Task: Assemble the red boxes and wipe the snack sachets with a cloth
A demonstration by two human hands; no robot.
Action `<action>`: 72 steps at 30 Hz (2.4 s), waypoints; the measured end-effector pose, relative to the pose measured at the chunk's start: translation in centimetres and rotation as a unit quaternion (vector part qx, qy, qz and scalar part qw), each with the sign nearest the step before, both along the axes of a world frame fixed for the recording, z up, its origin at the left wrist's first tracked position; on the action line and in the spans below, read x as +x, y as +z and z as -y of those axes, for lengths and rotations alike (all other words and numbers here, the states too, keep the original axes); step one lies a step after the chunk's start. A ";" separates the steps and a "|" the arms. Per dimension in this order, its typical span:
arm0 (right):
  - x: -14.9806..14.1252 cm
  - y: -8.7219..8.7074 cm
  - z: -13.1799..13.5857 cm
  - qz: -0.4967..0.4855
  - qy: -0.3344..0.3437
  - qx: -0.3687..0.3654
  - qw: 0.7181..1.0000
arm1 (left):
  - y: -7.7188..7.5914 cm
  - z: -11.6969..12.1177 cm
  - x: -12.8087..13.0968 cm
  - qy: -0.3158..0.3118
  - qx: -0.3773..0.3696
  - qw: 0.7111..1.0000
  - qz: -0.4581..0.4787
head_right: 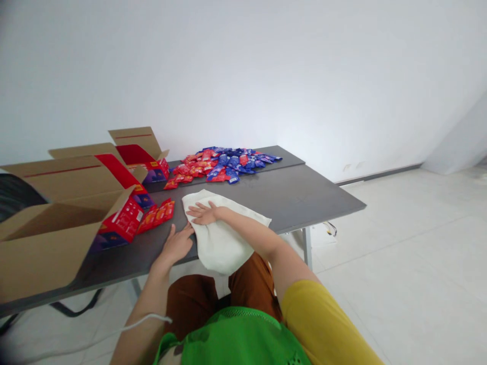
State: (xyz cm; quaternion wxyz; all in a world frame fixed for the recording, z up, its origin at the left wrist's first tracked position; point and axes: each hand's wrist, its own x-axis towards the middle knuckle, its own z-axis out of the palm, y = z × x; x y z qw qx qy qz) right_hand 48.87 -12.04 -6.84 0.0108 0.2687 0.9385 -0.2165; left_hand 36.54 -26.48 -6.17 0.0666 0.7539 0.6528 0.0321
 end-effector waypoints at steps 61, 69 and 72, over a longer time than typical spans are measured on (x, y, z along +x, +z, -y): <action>15.2 -1.2 8.1 0.002 -0.160 0.208 0.965 | 1.5 -4.9 -4.0 0.327 0.204 0.910 -0.154; 15.3 -1.1 8.1 -0.004 -0.162 0.197 0.967 | 3.3 -9.8 -3.1 0.315 0.182 0.926 -0.104; 15.2 -0.8 8.2 -0.011 -0.161 0.193 0.968 | 3.5 -14.0 -4.5 0.309 0.187 0.928 -0.092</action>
